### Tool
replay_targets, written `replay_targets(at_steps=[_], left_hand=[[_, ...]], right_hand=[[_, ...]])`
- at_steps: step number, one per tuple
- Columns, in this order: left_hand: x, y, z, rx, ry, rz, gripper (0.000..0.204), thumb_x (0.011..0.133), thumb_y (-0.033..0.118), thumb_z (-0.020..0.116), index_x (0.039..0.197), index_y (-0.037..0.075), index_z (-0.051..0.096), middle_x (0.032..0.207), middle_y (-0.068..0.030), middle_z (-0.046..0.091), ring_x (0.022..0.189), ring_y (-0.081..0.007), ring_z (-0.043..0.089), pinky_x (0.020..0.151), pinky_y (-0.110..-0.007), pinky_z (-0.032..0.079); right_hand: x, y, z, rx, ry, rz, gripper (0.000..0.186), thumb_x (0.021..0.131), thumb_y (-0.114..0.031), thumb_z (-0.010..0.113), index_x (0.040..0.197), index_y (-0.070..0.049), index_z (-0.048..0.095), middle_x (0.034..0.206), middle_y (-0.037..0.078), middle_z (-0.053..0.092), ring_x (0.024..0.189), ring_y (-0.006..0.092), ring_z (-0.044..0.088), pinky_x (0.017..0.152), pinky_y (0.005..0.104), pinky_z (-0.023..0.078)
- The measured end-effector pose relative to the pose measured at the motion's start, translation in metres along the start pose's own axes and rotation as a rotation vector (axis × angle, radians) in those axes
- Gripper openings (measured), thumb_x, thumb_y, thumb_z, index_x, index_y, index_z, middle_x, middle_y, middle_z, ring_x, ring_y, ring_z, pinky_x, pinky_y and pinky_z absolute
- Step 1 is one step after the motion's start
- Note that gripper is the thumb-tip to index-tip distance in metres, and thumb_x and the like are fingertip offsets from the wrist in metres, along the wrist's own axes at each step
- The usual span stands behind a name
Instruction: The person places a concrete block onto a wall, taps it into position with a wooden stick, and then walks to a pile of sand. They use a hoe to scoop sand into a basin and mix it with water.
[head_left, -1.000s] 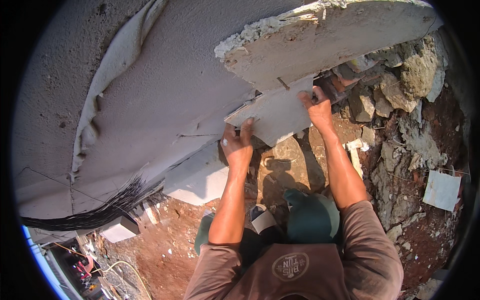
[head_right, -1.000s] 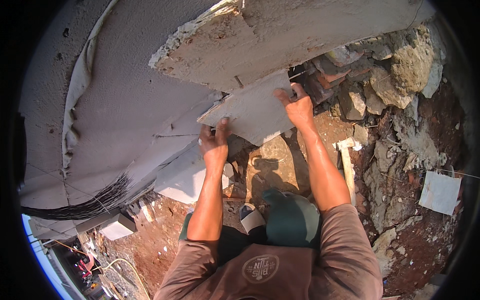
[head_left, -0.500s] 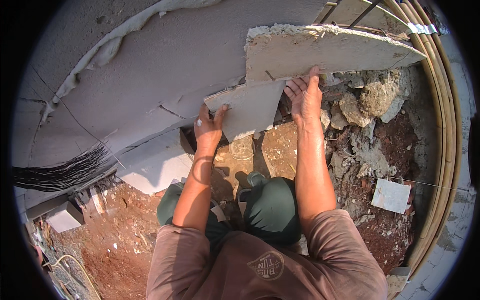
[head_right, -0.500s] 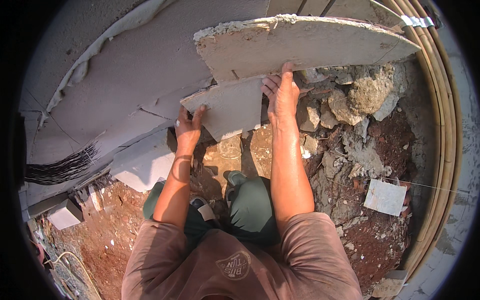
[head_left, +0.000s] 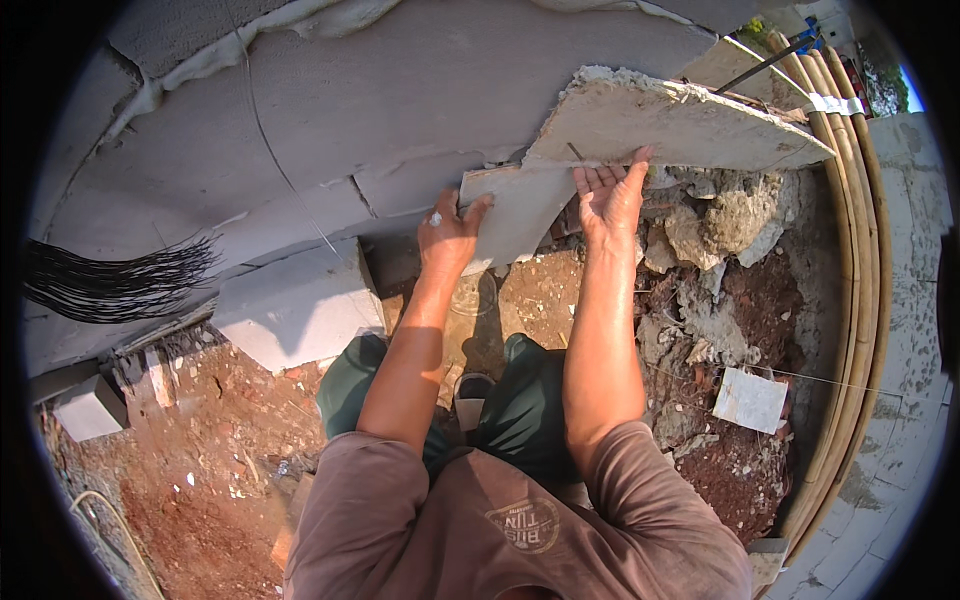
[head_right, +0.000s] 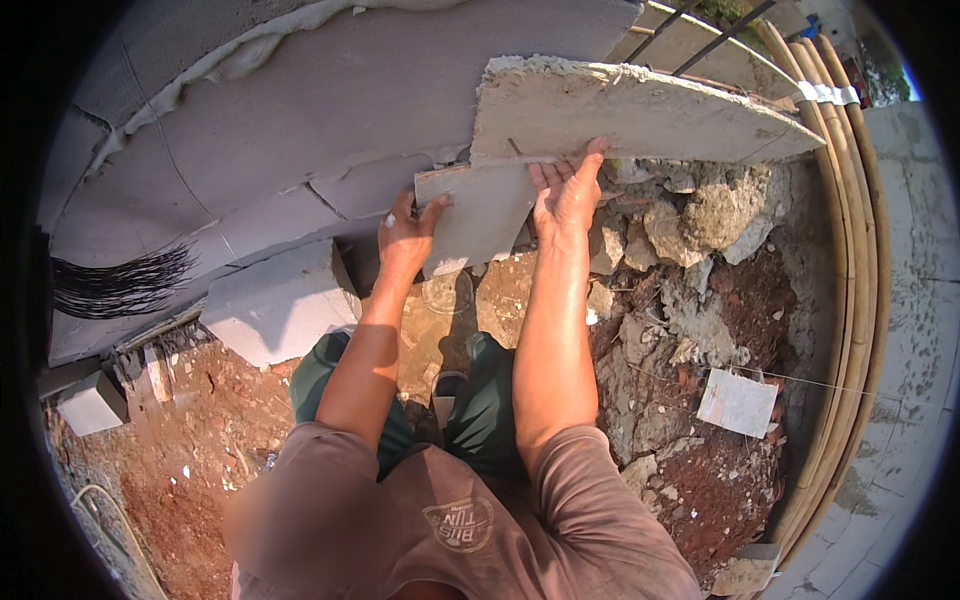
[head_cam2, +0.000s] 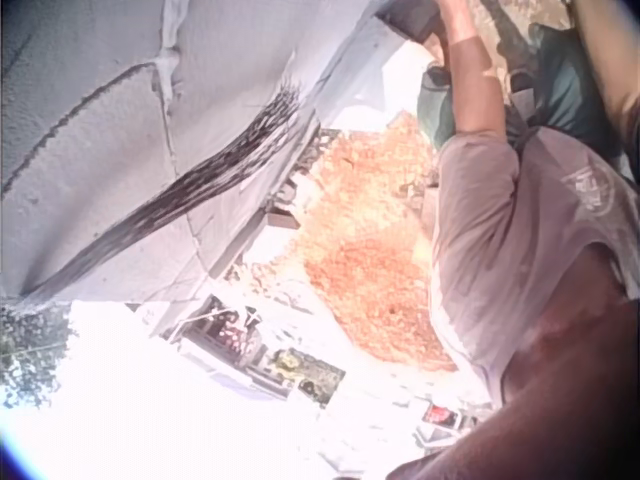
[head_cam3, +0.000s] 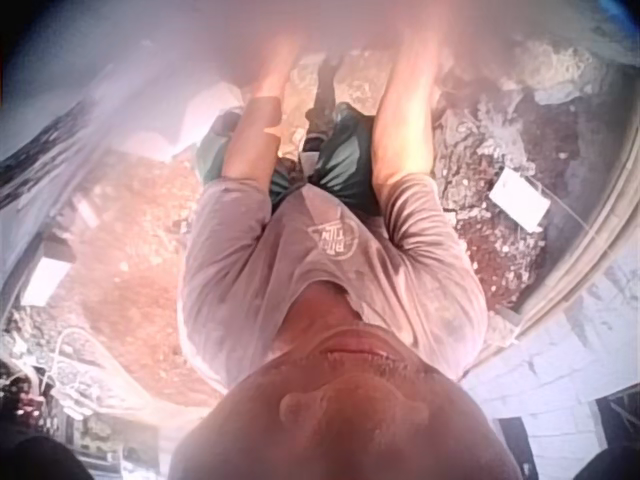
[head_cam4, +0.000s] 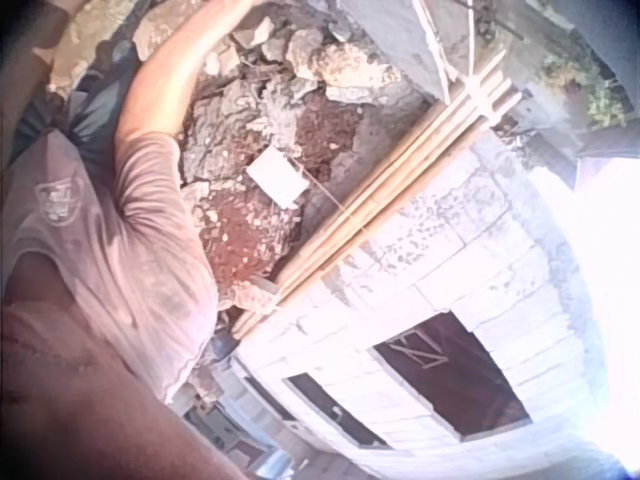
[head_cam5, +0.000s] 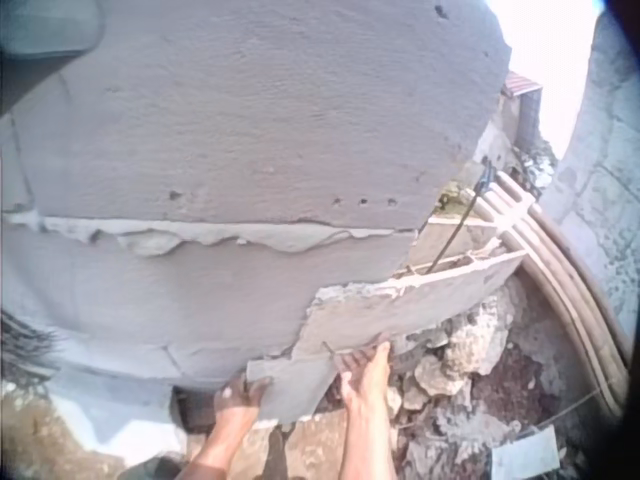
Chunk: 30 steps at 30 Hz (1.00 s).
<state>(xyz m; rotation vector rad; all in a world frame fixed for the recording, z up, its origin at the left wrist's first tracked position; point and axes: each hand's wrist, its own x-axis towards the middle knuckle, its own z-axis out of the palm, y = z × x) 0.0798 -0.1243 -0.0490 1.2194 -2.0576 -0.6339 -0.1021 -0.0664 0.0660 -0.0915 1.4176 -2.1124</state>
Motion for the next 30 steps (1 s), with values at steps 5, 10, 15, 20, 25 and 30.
replay_targets(at_steps=[5,10,15,20,25,30], left_hand=[[0.015,0.034,-0.027,-0.337,-0.087,-0.235,0.049,0.079,0.048,0.068,0.097,0.003,0.063,0.086,-0.0185,0.066,0.084,-0.0368,0.062,0.073,-0.042,0.049],[0.019,0.048,-0.04,-0.452,-0.085,-0.34,0.047,0.079,0.047,0.068,0.09,0.002,0.063,0.081,-0.0167,0.065,0.075,-0.036,0.06,0.069,-0.039,0.048],[0.016,0.047,-0.026,-0.613,0.055,-0.373,0.046,0.078,0.046,0.07,0.087,0.001,0.062,0.074,-0.0148,0.063,0.067,-0.0267,0.058,0.064,-0.034,0.046],[0.013,0.049,-0.023,-0.588,0.034,-0.379,0.045,0.079,0.044,0.07,0.087,0.001,0.061,0.073,-0.0136,0.062,0.066,-0.0214,0.056,0.064,-0.033,0.046],[0.017,0.041,-0.015,-0.62,0.028,-0.335,0.041,0.08,0.041,0.07,0.087,0.001,0.061,0.072,-0.0125,0.061,0.065,-0.0195,0.054,0.065,-0.032,0.046],[0.015,0.045,-0.019,-0.603,0.029,-0.363,0.039,0.082,0.038,0.069,0.086,0.0,0.061,0.072,-0.0115,0.062,0.067,-0.0162,0.054,0.066,-0.029,0.046]], right_hand=[[0.018,0.008,-0.016,0.043,-0.012,0.004,0.087,0.078,-0.071,0.052,0.129,-0.003,0.034,0.111,0.015,0.045,0.089,0.0248,0.048,0.071,0.0366,0.041],[0.013,0.004,-0.009,0.013,-0.009,-0.003,0.084,0.078,-0.071,0.051,0.122,-0.001,0.04,0.102,0.012,0.049,0.082,0.0223,0.049,0.067,0.035,0.04],[0.004,-0.007,-0.01,-0.13,0.104,0.026,0.084,0.08,-0.069,0.051,0.122,0.002,0.041,0.104,0.014,0.053,0.085,0.0239,0.054,0.074,0.0367,0.045],[0.02,0.01,-0.065,-0.443,0.04,0.089,0.054,0.092,-0.036,0.047,0.127,0.004,0.043,0.11,0.014,0.056,0.082,0.0213,0.059,0.07,0.0338,0.052],[0.022,0.06,-0.068,-0.747,-0.144,0.234,0.065,0.082,-0.038,0.068,0.126,0.003,0.044,0.117,0.014,0.056,0.091,0.0202,0.06,0.078,0.0306,0.052],[0.031,0.072,-0.077,-0.739,-0.15,0.178,0.065,0.078,-0.039,0.073,0.119,0.005,0.05,0.109,0.014,0.06,0.091,0.0193,0.061,0.081,0.03,0.051]])
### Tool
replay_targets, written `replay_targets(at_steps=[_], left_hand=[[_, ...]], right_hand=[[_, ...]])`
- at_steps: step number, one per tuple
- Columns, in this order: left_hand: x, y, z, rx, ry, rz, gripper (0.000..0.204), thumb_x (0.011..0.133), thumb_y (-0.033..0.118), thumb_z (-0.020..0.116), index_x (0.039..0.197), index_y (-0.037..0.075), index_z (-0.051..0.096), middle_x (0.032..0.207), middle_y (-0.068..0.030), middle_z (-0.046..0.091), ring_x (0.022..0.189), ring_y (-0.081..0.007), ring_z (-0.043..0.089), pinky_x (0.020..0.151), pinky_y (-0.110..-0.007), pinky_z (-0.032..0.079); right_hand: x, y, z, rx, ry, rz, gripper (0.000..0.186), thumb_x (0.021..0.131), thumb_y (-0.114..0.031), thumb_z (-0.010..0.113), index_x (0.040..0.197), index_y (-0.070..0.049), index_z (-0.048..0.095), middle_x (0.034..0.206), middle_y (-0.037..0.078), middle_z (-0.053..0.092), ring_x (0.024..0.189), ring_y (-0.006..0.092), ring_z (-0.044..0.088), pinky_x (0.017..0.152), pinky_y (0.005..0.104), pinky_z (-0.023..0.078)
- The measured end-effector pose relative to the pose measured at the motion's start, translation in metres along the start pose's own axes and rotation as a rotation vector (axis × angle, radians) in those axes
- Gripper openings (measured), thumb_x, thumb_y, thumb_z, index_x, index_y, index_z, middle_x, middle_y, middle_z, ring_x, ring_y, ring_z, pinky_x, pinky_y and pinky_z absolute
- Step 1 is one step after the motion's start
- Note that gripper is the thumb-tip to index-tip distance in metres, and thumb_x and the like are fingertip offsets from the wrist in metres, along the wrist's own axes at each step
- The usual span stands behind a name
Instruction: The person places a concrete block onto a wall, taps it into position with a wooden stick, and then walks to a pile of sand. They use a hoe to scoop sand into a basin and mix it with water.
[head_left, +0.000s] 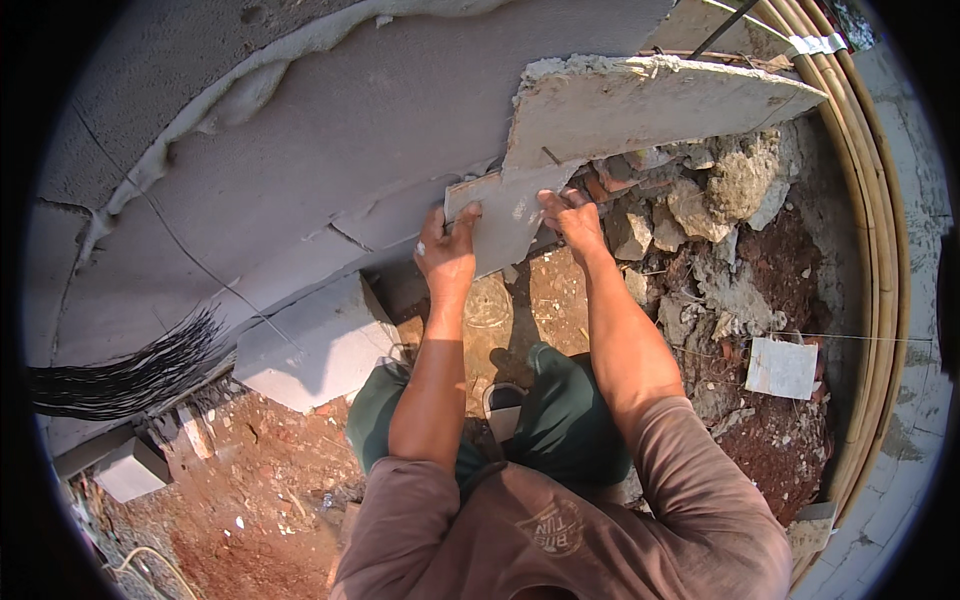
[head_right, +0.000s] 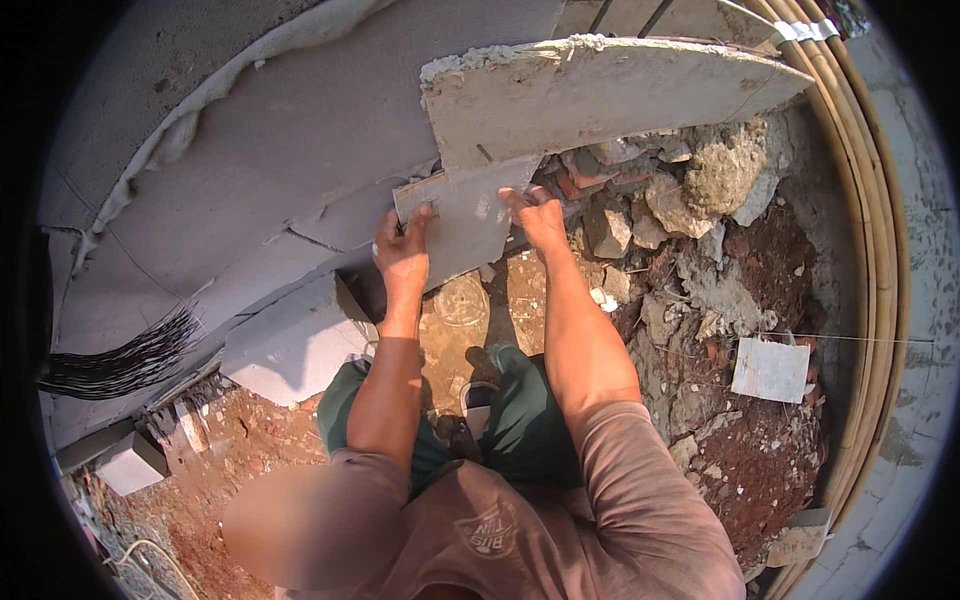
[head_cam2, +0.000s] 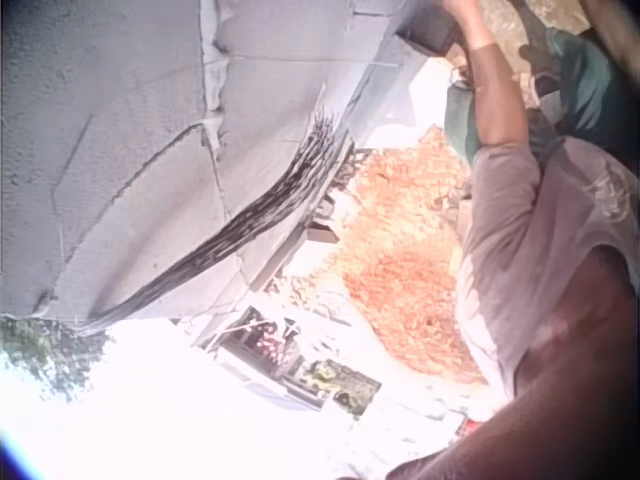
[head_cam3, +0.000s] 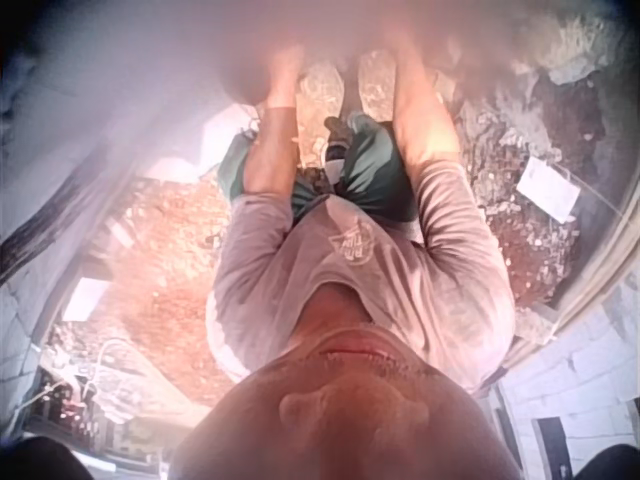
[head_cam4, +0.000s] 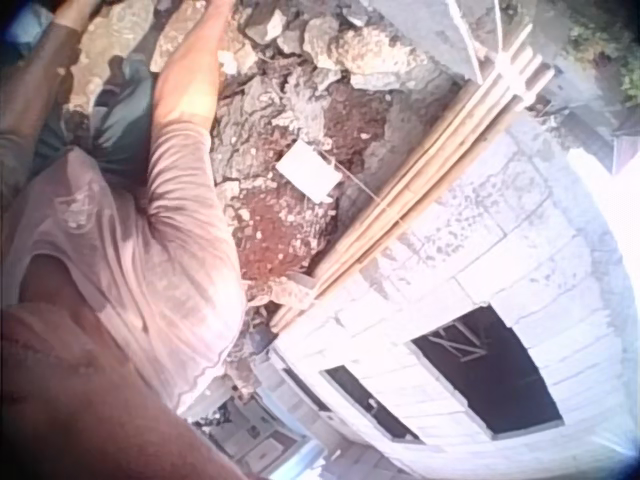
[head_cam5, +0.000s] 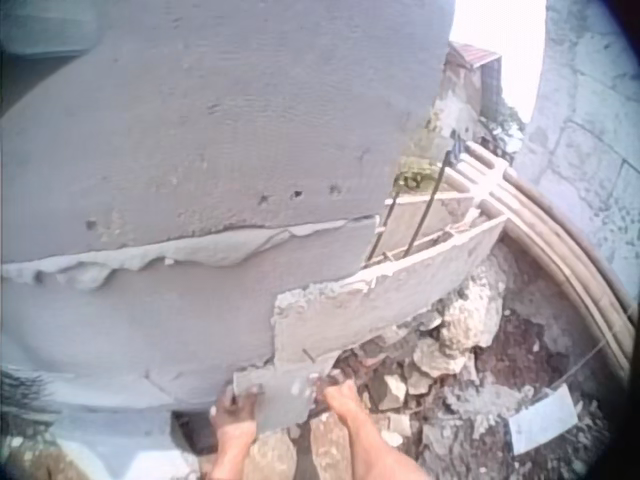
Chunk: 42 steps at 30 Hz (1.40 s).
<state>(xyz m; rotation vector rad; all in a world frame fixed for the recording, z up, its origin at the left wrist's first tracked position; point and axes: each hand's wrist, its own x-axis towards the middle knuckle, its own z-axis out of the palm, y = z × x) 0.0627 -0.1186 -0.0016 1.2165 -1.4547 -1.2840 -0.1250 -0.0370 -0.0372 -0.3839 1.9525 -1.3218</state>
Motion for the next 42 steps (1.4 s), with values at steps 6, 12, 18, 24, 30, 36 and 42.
replay_targets(at_steps=[6,12,18,24,30,36,42], left_hand=[[0.001,0.006,-0.008,0.072,-0.037,0.044,0.042,0.081,0.04,0.07,0.085,-0.001,0.061,0.076,-0.0137,0.063,0.067,-0.0197,0.057,0.067,-0.031,0.047],[0.008,-0.004,-0.016,0.282,-0.131,0.177,0.04,0.079,0.038,0.072,0.086,0.0,0.063,0.08,-0.0165,0.065,0.071,-0.028,0.062,0.066,-0.035,0.048],[0.01,0.006,-0.03,0.524,-0.252,0.213,0.048,0.078,0.035,0.074,0.101,-0.005,0.061,0.091,-0.0208,0.066,0.08,-0.0257,0.065,0.073,-0.036,0.05],[0.01,-0.078,-0.028,0.508,-0.309,-0.007,0.073,0.077,0.044,0.072,0.116,-0.014,0.051,0.113,-0.0291,0.058,0.106,-0.033,0.058,0.093,-0.037,0.042],[0.008,-0.078,-0.016,0.454,-0.367,-0.203,0.061,0.082,0.043,0.067,0.111,-0.01,0.055,0.102,-0.0233,0.063,0.097,-0.0285,0.06,0.087,-0.036,0.043],[0.015,-0.114,-0.01,0.454,-0.302,-0.009,0.061,0.082,0.047,0.066,0.098,-0.01,0.056,0.063,-0.0101,0.058,0.055,-0.0174,0.055,0.056,-0.031,0.047],[0.003,-0.065,-0.016,0.416,-0.294,-0.129,0.065,0.08,0.046,0.069,0.105,-0.012,0.053,0.07,-0.012,0.061,0.057,-0.0163,0.056,0.055,-0.03,0.047]], right_hand=[[0.006,-0.006,-0.013,-0.247,-0.137,0.003,0.079,0.077,-0.044,0.071,0.127,0.011,0.045,0.106,0.02,0.062,0.098,0.025,0.061,0.086,0.0351,0.048],[-0.048,0.084,-0.118,-0.84,-0.164,-0.001,0.074,0.079,-0.053,0.064,0.124,0.005,0.051,0.121,0.024,0.055,0.112,0.036,0.054,0.095,0.0422,0.043],[-0.161,0.221,-0.135,-1.062,0.218,0.299,0.068,0.083,-0.041,0.062,0.133,-0.003,0.037,0.121,0.021,0.044,0.111,0.038,0.047,0.091,0.0455,0.043],[-0.153,0.243,-0.136,-0.962,0.324,0.313,0.039,0.081,-0.026,0.063,0.106,0.0,0.048,0.103,0.022,0.055,0.096,0.0402,0.057,0.08,0.0476,0.047],[-0.169,0.192,-0.1,-0.694,0.136,0.208,0.048,0.075,-0.028,0.065,0.109,0.001,0.049,0.097,0.027,0.06,0.092,0.043,0.058,0.08,0.0476,0.045],[-0.123,0.193,-0.064,-0.72,0.097,0.168,0.067,0.076,-0.042,0.069,0.124,0.0,0.048,0.114,0.026,0.055,0.1,0.0391,0.058,0.085,0.0447,0.046],[-0.026,0.049,-0.021,-0.208,0.103,-0.277,0.091,0.072,-0.053,0.072,0.134,0.005,0.039,0.121,0.024,0.049,0.09,0.0251,0.058,0.081,0.0358,0.048]])
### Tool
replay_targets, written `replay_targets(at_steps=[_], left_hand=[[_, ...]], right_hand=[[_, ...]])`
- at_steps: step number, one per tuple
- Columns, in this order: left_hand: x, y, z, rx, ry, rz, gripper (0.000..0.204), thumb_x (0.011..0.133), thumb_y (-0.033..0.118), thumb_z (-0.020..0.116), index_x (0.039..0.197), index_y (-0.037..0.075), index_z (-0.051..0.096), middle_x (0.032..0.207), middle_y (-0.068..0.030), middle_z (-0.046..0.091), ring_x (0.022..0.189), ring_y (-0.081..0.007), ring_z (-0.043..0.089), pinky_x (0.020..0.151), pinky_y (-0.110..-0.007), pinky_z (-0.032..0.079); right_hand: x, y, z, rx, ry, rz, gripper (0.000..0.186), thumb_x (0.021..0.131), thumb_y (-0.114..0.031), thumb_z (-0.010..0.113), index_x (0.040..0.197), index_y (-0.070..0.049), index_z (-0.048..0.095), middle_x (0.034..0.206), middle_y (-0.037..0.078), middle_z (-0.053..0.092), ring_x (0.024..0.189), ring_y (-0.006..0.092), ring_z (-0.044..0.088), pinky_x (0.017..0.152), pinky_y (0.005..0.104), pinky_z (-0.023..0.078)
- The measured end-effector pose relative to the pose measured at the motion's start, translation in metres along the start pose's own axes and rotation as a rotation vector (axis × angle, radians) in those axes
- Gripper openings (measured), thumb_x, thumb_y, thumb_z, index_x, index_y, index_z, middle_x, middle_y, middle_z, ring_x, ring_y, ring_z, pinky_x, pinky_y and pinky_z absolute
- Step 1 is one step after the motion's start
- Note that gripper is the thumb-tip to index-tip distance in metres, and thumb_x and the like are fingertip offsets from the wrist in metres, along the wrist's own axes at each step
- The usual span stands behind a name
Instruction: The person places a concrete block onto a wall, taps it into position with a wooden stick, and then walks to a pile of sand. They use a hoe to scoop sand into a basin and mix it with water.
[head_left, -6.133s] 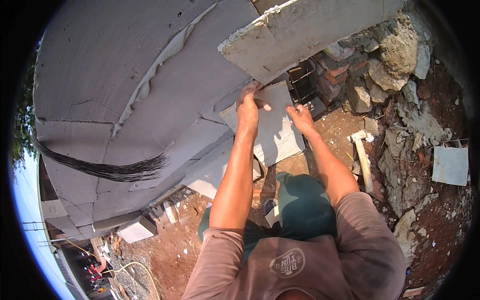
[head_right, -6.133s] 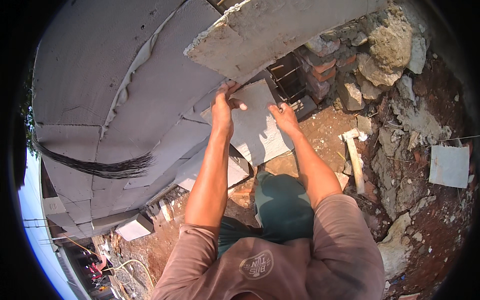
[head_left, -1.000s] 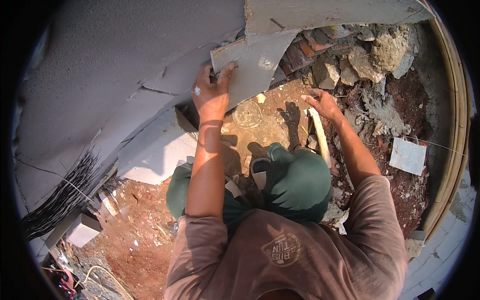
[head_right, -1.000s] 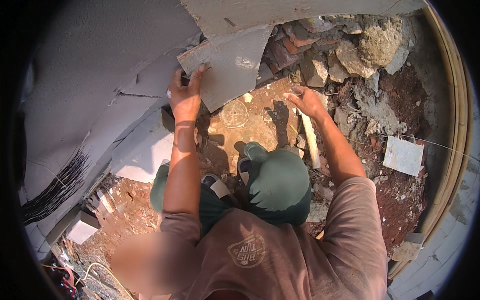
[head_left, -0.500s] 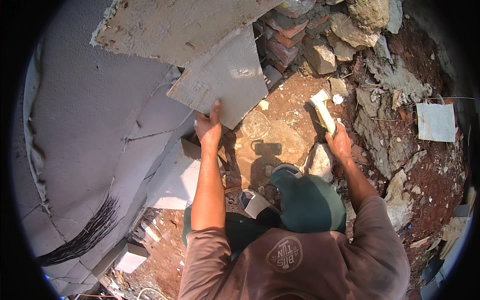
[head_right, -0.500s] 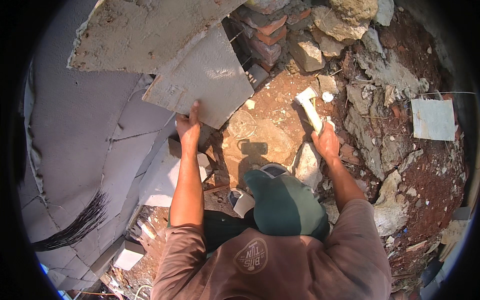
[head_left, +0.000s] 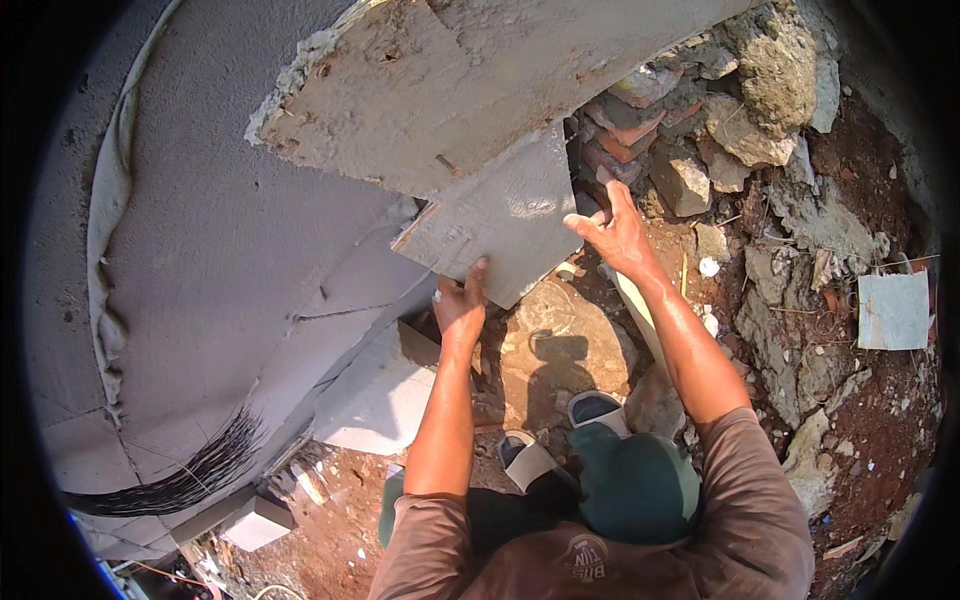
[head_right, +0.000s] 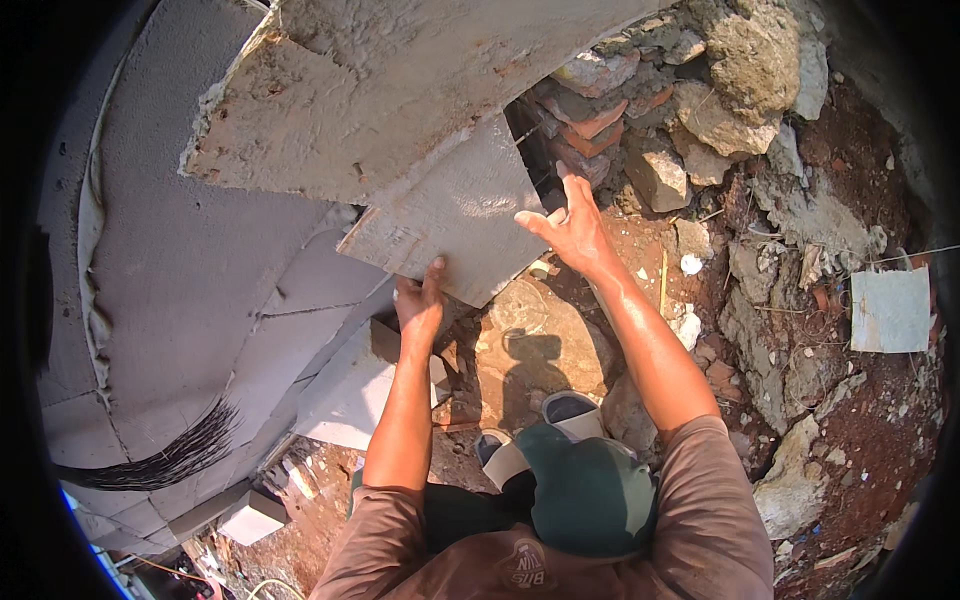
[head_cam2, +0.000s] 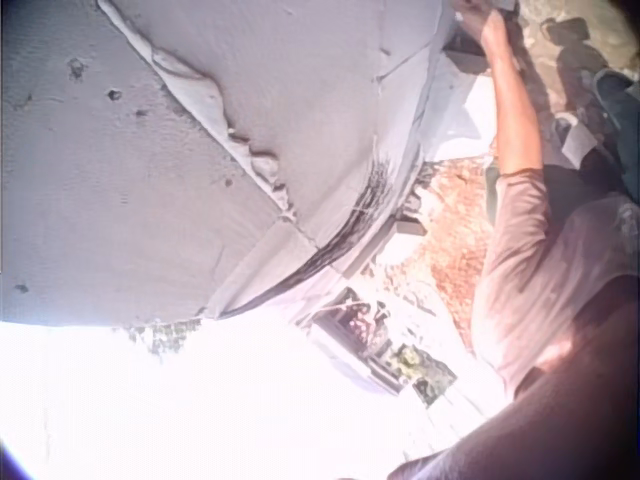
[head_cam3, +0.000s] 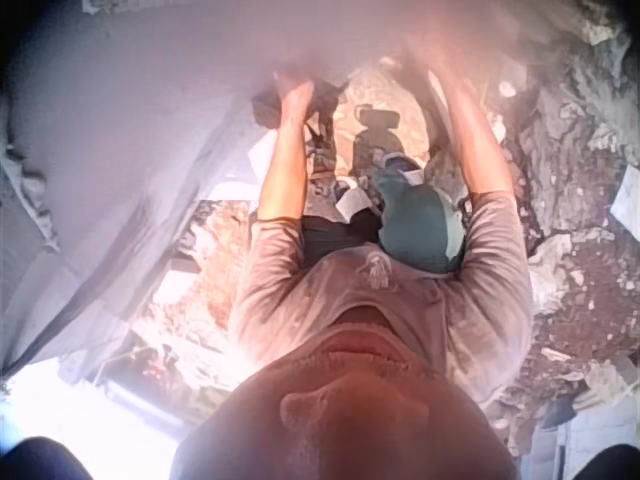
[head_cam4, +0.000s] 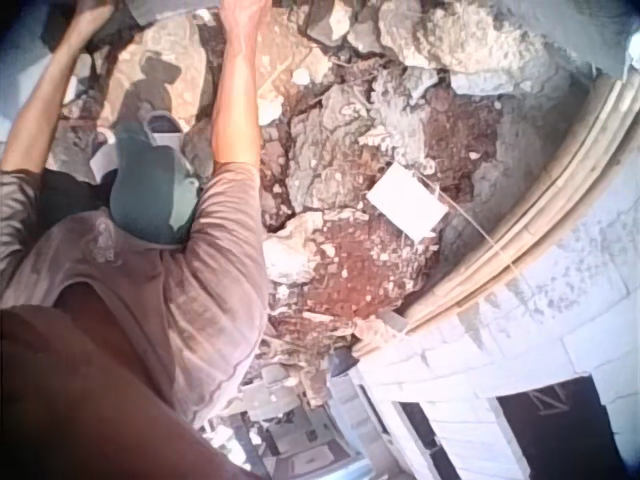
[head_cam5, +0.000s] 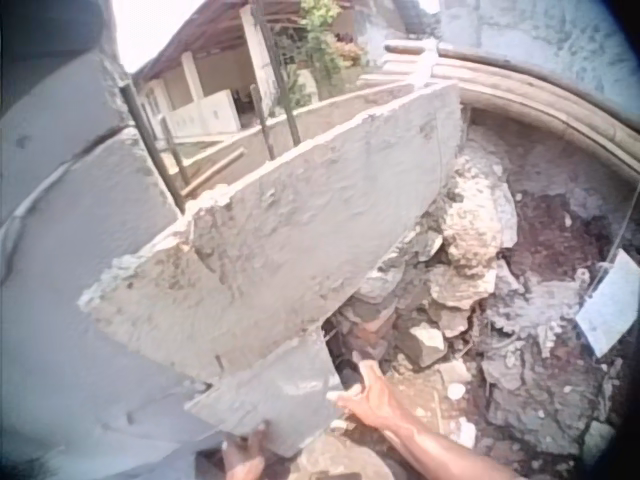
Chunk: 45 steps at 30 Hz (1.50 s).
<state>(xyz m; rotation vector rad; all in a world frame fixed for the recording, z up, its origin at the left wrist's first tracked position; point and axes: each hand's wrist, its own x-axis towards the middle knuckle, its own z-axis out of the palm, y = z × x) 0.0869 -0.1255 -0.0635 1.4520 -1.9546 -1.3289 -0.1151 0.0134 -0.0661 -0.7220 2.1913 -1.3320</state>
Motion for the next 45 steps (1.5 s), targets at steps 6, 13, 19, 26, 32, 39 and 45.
replay_targets(at_steps=[6,13,19,26,32,39,45], left_hand=[[0.017,-0.011,0.017,0.032,-0.013,0.01,0.06,0.081,0.041,0.071,0.104,-0.01,0.051,0.078,-0.0134,0.062,0.055,-0.0139,0.055,0.05,-0.028,0.046],[0.018,-0.001,0.02,0.061,-0.052,-0.062,0.061,0.08,0.045,0.07,0.1,-0.01,0.051,0.073,-0.0114,0.062,0.054,-0.0142,0.057,0.049,-0.027,0.046],[0.016,0.012,0.039,-0.174,0.044,0.019,0.061,0.08,0.048,0.069,0.096,-0.01,0.057,0.075,-0.0117,0.063,0.059,-0.0141,0.06,0.055,-0.027,0.047],[0.017,0.013,0.016,0.159,0.159,0.273,0.051,0.082,0.041,0.07,0.098,-0.006,0.059,0.08,-0.0128,0.065,0.066,-0.0168,0.063,0.063,-0.029,0.049],[0.015,0.034,-0.017,0.364,0.242,0.346,0.041,0.085,0.037,0.067,0.096,-0.002,0.062,0.075,-0.0089,0.065,0.061,-0.0122,0.058,0.06,-0.026,0.048],[0.001,0.06,-0.022,0.576,0.283,0.567,0.026,0.083,0.029,0.068,0.089,0.003,0.065,0.071,-0.0116,0.067,0.06,-0.0262,0.065,0.056,-0.033,0.05],[0.006,0.063,-0.027,0.64,0.255,0.5,0.027,0.081,0.031,0.071,0.085,0.004,0.067,0.071,-0.0118,0.067,0.058,-0.0237,0.065,0.055,-0.032,0.049]], right_hand=[[0.045,-0.013,0.012,0.104,0.012,0.06,0.087,0.065,-0.05,0.08,0.123,0.007,0.049,0.097,0.021,0.062,0.085,0.0233,0.06,0.076,0.0351,0.049],[0.054,-0.003,0.013,0.186,0.039,0.018,0.087,0.061,-0.049,0.083,0.116,0.01,0.053,0.096,0.022,0.064,0.092,0.0254,0.061,0.083,0.0361,0.047],[0.065,-0.024,-0.005,0.124,0.064,-0.079,0.102,0.056,-0.057,0.082,0.123,0.012,0.047,0.098,0.022,0.063,0.092,0.0235,0.063,0.079,0.0343,0.051],[0.063,-0.026,-0.008,-0.003,0.12,-0.102,0.1,0.059,-0.063,0.077,0.124,0.008,0.048,0.098,0.021,0.064,0.09,0.0237,0.064,0.08,0.036,0.051],[0.041,0.015,0.004,-0.071,0.196,-0.011,0.084,0.066,-0.055,0.076,0.121,0.004,0.053,0.093,0.018,0.061,0.089,0.0262,0.061,0.079,0.0394,0.049],[0.043,0.031,0.025,-0.053,0.286,-0.024,0.072,0.071,-0.047,0.077,0.118,0.003,0.055,0.104,0.016,0.057,0.081,0.0181,0.055,0.073,0.0349,0.049],[0.038,0.026,-0.003,-0.043,0.075,-0.044,0.063,0.075,-0.046,0.072,0.113,0.002,0.056,0.103,0.019,0.058,0.096,0.0346,0.058,0.081,0.0418,0.047]])
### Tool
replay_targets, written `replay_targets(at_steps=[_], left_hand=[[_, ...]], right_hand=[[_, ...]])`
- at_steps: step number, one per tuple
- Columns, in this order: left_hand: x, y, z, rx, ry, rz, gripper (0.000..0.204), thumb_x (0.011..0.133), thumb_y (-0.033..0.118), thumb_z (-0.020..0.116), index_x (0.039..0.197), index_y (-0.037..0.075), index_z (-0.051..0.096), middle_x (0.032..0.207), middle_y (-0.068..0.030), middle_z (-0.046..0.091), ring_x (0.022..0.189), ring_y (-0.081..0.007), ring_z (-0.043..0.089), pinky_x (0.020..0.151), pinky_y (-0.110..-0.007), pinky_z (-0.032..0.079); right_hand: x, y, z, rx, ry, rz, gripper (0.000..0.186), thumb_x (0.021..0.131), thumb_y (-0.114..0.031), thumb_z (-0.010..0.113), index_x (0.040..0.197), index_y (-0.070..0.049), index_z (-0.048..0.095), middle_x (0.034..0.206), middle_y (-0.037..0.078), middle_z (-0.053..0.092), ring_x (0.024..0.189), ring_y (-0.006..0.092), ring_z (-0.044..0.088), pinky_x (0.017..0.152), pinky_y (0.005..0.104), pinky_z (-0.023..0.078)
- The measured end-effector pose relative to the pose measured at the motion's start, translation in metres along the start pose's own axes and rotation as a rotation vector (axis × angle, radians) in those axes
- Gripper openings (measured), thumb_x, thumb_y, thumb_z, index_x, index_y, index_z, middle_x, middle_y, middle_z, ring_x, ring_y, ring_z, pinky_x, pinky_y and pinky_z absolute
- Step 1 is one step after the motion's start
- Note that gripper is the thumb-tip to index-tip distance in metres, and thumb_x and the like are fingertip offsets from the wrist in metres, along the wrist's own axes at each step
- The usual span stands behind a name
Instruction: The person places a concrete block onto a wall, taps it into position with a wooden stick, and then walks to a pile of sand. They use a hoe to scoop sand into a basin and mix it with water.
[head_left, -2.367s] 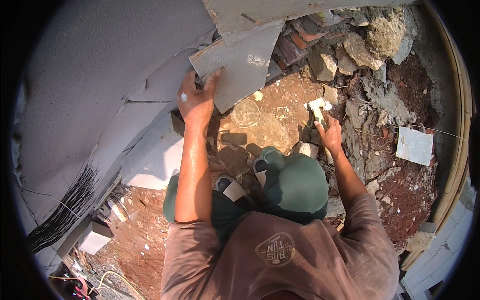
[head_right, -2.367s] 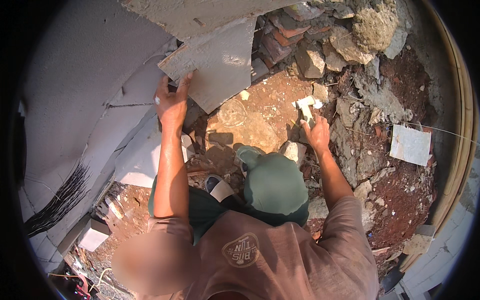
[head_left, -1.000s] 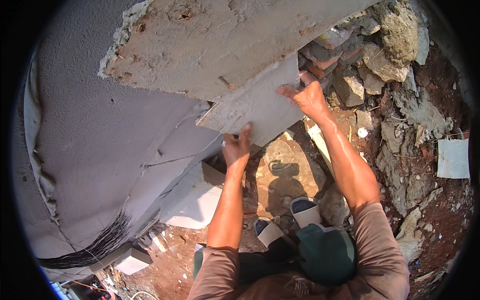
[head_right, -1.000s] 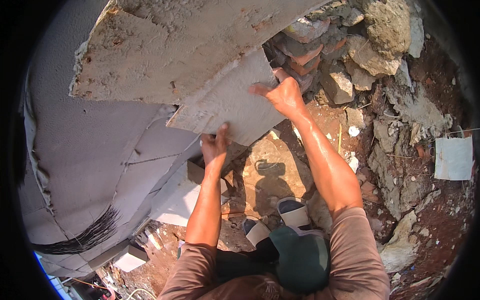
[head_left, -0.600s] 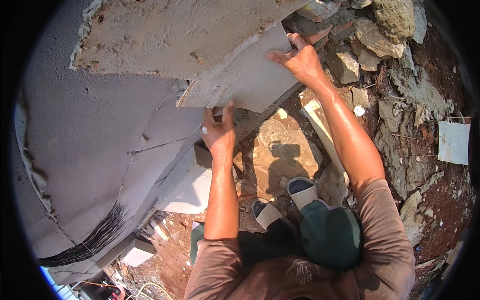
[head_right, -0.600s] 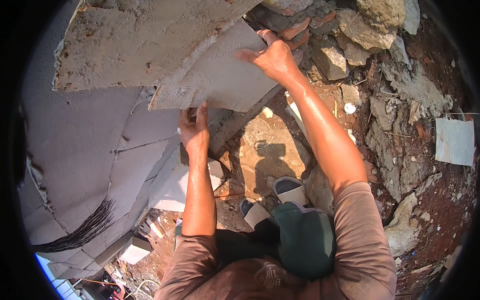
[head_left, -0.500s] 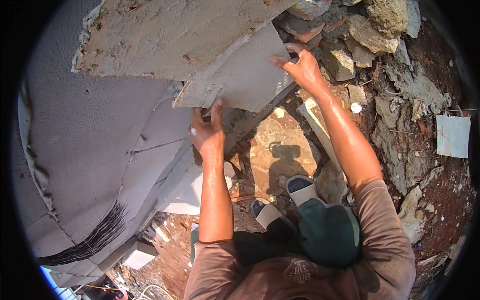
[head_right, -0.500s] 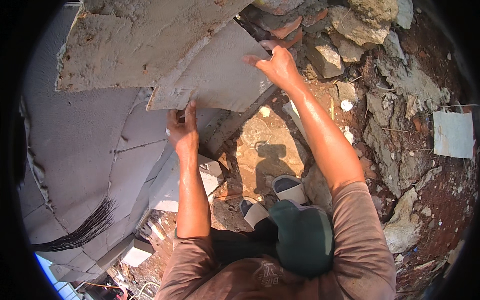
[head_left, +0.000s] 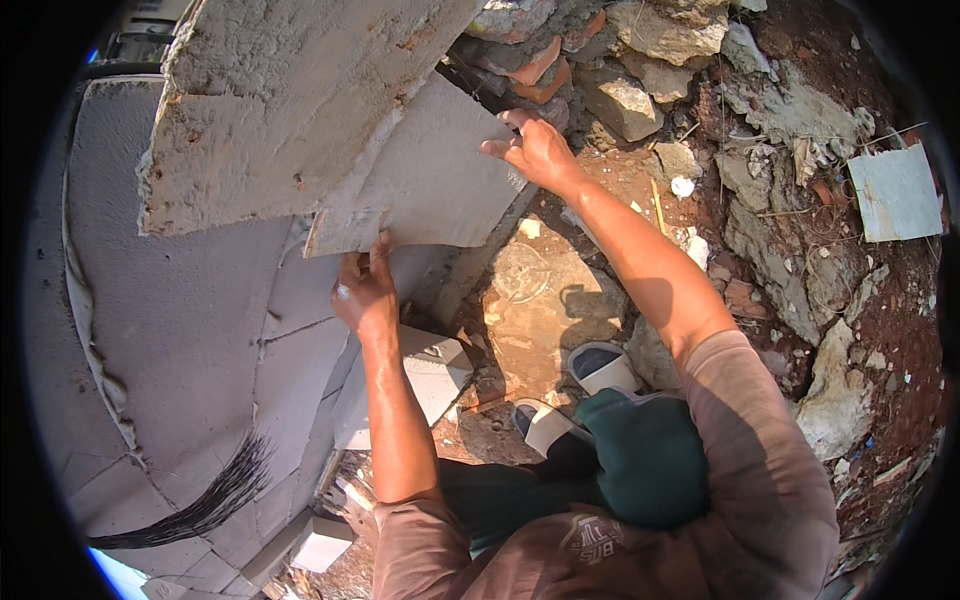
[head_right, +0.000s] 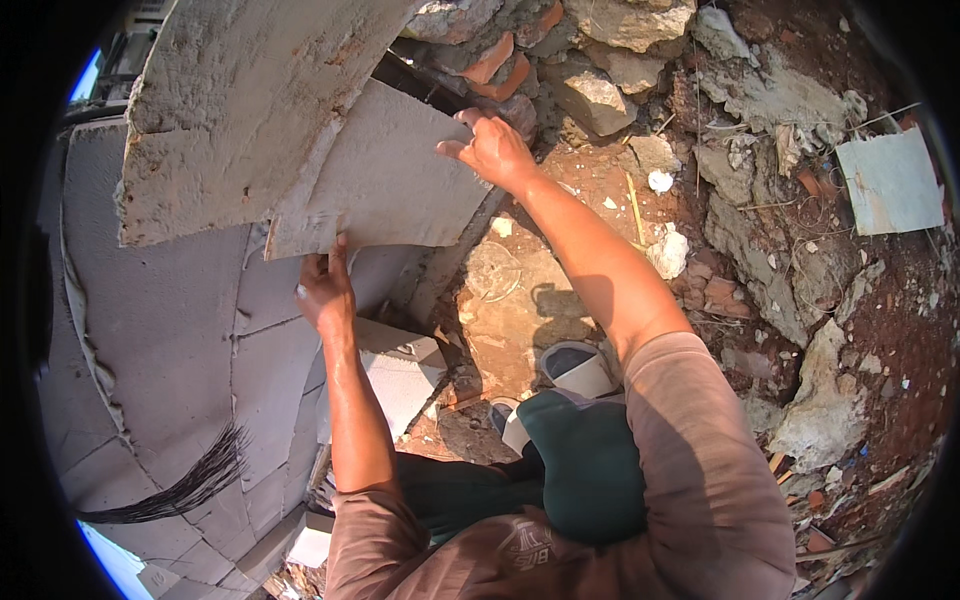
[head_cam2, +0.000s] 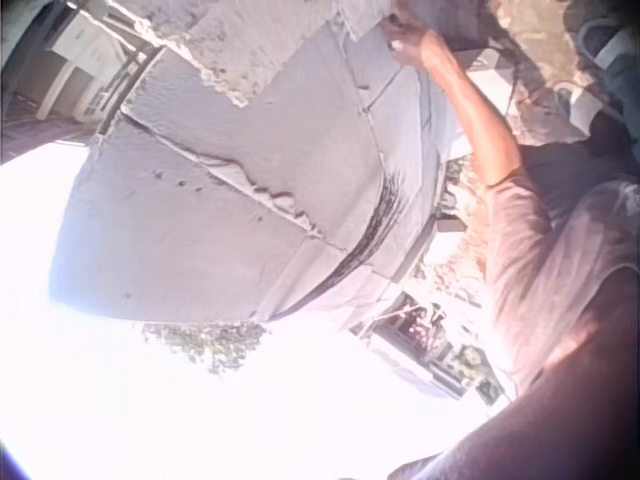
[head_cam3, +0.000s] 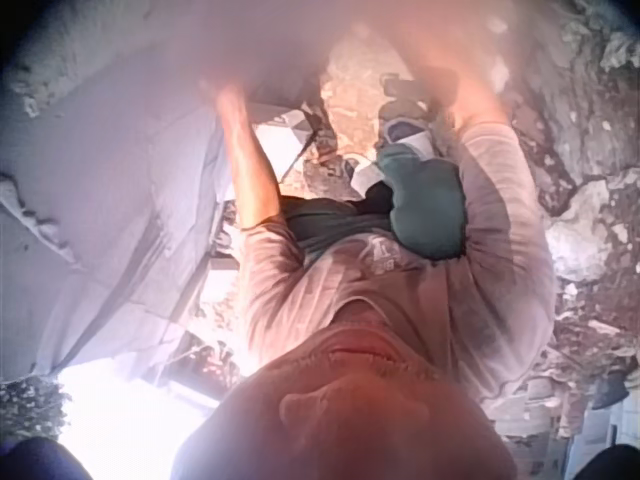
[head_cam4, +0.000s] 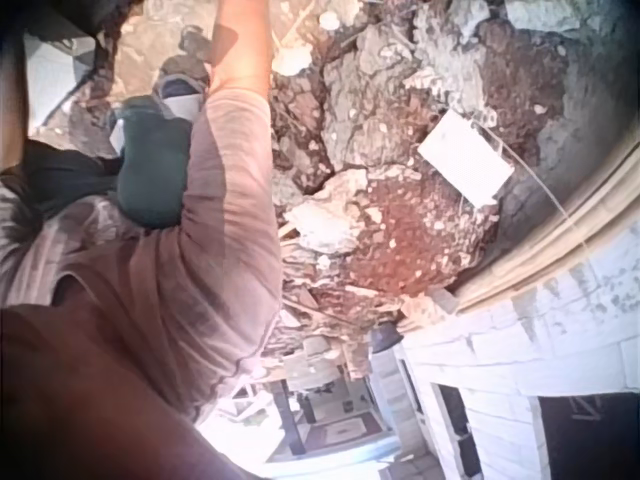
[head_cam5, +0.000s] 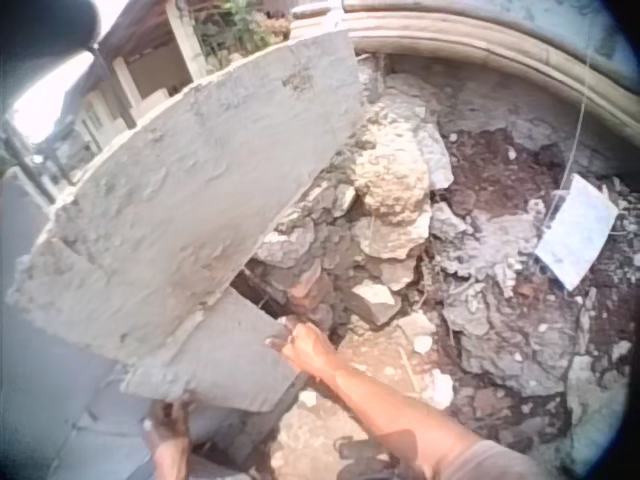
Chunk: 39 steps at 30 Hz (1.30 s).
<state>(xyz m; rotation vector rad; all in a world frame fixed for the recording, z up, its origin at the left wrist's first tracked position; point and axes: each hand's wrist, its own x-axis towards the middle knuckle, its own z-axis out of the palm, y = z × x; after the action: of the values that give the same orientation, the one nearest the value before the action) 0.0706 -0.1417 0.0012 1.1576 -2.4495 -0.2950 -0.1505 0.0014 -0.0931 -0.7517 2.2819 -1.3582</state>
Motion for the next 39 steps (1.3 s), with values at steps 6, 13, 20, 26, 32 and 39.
replay_targets(at_steps=[6,13,20,26,32,39], left_hand=[[0.004,0.014,-0.001,0.035,-0.031,-0.144,0.039,0.075,0.041,0.074,0.088,0.004,0.069,0.066,-0.0087,0.066,0.057,-0.0174,0.063,0.057,-0.031,0.049],[-0.004,0.016,0.0,-0.135,0.048,-0.136,0.046,0.074,0.048,0.073,0.084,0.003,0.068,0.064,-0.0082,0.065,0.057,-0.0185,0.063,0.058,-0.032,0.049],[0.001,0.014,-0.012,-0.001,-0.025,-0.211,0.062,0.077,0.062,0.063,0.083,0.0,0.067,0.07,-0.0124,0.066,0.068,-0.0266,0.064,0.067,-0.036,0.049],[0.004,0.008,-0.025,0.097,-0.005,-0.129,0.06,0.081,0.061,0.058,0.079,0.001,0.065,0.066,-0.0138,0.063,0.066,-0.0287,0.064,0.064,-0.039,0.049],[0.006,0.025,-0.049,-0.012,0.16,-0.012,0.041,0.087,0.042,0.06,0.069,0.005,0.06,0.055,-0.0101,0.059,0.054,-0.0285,0.061,0.054,-0.037,0.049],[0.012,0.025,-0.052,0.071,0.272,0.193,0.031,0.087,0.029,0.064,0.069,0.004,0.058,0.054,-0.0122,0.055,0.05,-0.0322,0.058,0.048,-0.038,0.045]], right_hand=[[-0.115,0.111,-0.041,-0.433,-0.051,0.249,0.067,0.078,-0.051,0.063,0.117,0.003,0.056,0.126,0.027,0.048,0.117,0.0366,0.048,0.096,0.0448,0.039],[-0.154,0.121,-0.06,-0.411,-0.516,0.482,0.066,0.079,-0.051,0.057,0.113,0.006,0.057,0.108,0.03,0.059,0.1,0.0413,0.059,0.089,0.0446,0.045],[-0.172,0.091,-0.043,-0.002,-0.105,0.27,0.053,0.081,-0.035,0.06,0.116,0.003,0.047,0.1,0.028,0.061,0.096,0.0436,0.058,0.082,0.0469,0.046],[-0.156,0.038,-0.016,-0.249,-0.238,-0.009,0.059,0.082,-0.023,0.058,0.135,-0.007,0.037,0.104,0.024,0.055,0.085,0.0436,0.059,0.075,0.0485,0.048],[-0.168,-0.019,0.022,-0.32,-0.553,-0.5,0.062,0.084,-0.023,0.061,0.14,-0.018,0.036,0.102,0.016,0.051,0.092,0.0345,0.057,0.074,0.0452,0.048],[-0.163,-0.041,0.042,-0.259,-0.299,-0.364,0.068,0.079,-0.019,0.067,0.14,-0.021,0.037,0.093,0.01,0.049,0.09,0.028,0.056,0.071,0.0391,0.049]])
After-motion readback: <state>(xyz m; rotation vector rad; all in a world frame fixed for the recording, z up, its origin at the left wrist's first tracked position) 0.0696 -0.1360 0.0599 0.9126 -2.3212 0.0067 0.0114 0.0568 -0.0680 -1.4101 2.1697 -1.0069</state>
